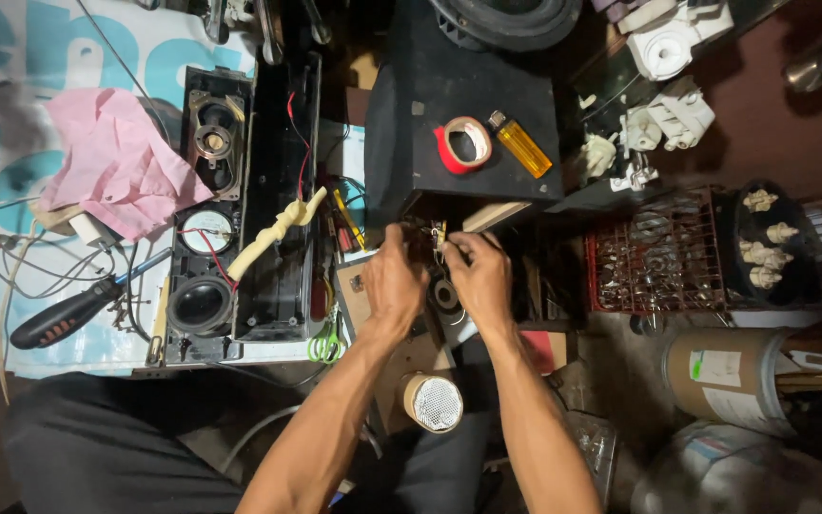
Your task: Preparing and connecting additional wires for an electronic device repair, including stripping insulation and heating connections.
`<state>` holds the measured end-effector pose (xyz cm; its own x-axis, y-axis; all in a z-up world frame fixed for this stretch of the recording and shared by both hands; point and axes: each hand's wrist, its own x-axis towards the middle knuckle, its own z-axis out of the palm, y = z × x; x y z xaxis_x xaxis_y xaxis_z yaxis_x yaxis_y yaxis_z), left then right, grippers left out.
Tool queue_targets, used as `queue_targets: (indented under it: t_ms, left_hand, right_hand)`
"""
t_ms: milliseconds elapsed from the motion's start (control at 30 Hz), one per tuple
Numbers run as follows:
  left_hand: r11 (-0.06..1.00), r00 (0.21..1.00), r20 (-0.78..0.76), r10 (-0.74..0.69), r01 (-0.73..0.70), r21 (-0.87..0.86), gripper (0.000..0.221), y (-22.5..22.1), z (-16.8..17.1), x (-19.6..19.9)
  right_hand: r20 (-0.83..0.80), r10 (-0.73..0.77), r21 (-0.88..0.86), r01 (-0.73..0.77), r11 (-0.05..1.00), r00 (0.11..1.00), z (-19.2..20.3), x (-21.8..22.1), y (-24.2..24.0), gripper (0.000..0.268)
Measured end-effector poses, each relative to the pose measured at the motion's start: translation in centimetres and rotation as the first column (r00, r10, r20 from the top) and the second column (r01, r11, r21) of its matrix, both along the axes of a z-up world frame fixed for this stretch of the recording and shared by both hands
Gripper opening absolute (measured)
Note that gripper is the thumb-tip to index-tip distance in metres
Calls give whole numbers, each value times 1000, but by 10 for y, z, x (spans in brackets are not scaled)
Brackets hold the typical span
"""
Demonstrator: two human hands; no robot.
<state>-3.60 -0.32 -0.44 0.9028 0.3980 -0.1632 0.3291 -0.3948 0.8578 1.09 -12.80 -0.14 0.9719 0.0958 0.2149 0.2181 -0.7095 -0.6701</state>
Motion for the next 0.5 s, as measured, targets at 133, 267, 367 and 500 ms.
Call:
queue_targets:
  t_ms: [133,267,367,500]
  left_hand:
    - [992,997,10,-78,76,97,31,0,-11,11]
    - [981,993,12,-115,112,157,39,-5,-31,18]
    - [978,993,17,-118,114,174,41,-7,-46,23]
    - [975,992,32,-122,114,193,44,-11,-61,27]
  right_hand:
    - [-41,33,-90,-37,995,999,-13,24,2,15]
    - [-110,82,-165,-100,981,990,-10,33,3,16]
    - [-155,112,-189,-141,972,982,-12,37,3,18]
    - [-185,134,-202,-171,964,974,-14,42,3,19]
